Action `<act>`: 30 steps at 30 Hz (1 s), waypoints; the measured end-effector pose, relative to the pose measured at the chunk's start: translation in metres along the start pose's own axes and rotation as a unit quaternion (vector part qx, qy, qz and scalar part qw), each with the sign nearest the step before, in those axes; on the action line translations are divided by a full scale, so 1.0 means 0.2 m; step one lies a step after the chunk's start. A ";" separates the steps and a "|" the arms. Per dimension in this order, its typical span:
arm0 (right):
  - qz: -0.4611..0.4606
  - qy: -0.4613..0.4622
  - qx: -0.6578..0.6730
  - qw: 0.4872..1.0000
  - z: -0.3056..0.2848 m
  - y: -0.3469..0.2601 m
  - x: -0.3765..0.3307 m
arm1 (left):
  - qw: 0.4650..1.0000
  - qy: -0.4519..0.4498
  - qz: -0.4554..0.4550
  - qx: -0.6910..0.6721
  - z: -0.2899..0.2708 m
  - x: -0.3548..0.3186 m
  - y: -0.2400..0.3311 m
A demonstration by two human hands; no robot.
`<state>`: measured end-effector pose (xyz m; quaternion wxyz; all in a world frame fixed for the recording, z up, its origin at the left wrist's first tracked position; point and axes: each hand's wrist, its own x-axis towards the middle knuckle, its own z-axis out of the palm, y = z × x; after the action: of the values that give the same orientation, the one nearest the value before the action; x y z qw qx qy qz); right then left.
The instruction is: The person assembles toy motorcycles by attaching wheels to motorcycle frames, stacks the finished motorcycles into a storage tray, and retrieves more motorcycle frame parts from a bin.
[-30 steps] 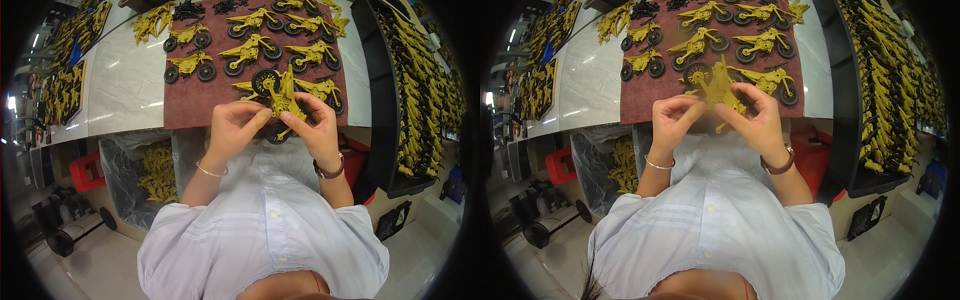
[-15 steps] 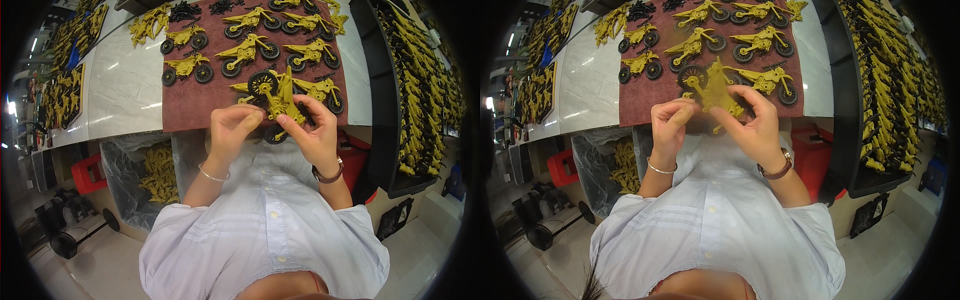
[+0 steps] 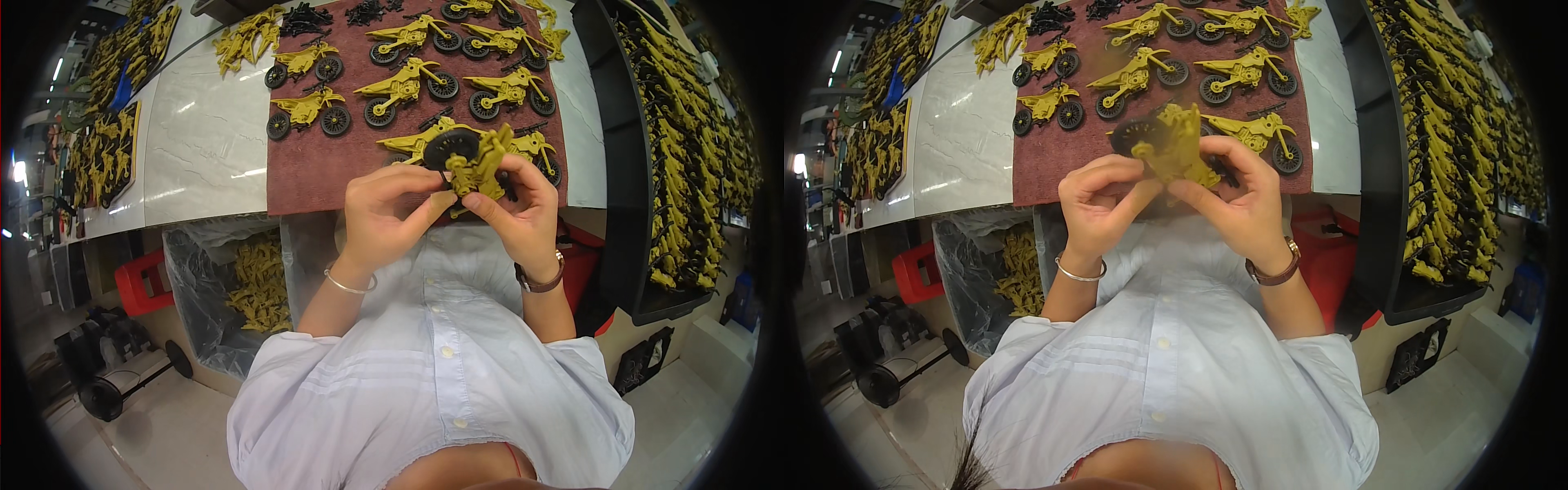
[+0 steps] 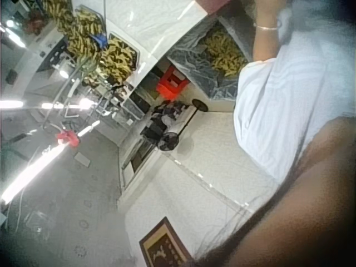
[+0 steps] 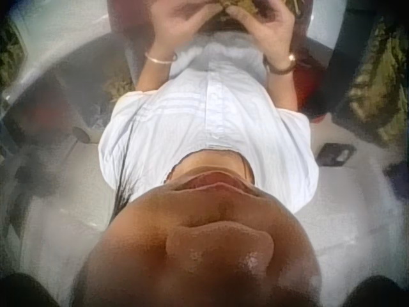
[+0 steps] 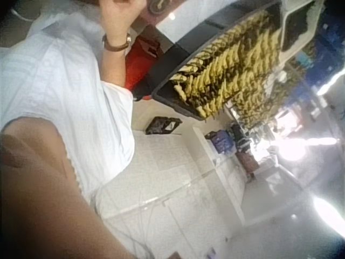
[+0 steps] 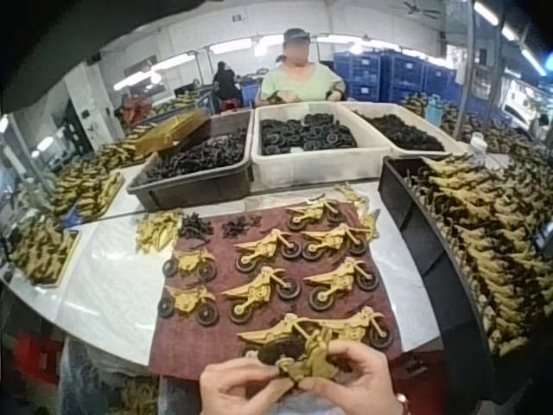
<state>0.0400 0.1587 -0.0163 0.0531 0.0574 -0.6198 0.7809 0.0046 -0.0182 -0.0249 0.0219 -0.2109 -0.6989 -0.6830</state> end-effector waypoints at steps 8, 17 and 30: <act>-0.017 -0.044 -0.038 0.998 -0.06 -0.02 0.01 | 0.994 -0.013 0.072 0.078 0.01 0.01 0.03; -0.009 -0.016 -0.014 1.000 -0.03 0.00 0.00 | 0.992 -0.046 0.102 0.060 0.00 0.02 0.04; -0.113 -0.100 -0.198 0.969 -0.04 -0.02 0.03 | 0.994 -0.074 0.081 -0.012 0.02 0.09 0.12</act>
<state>0.0354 0.1678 -0.0135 0.0895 0.1934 -0.7534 0.6221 -0.0034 -0.0094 0.0037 0.0230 -0.3165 -0.6714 -0.6697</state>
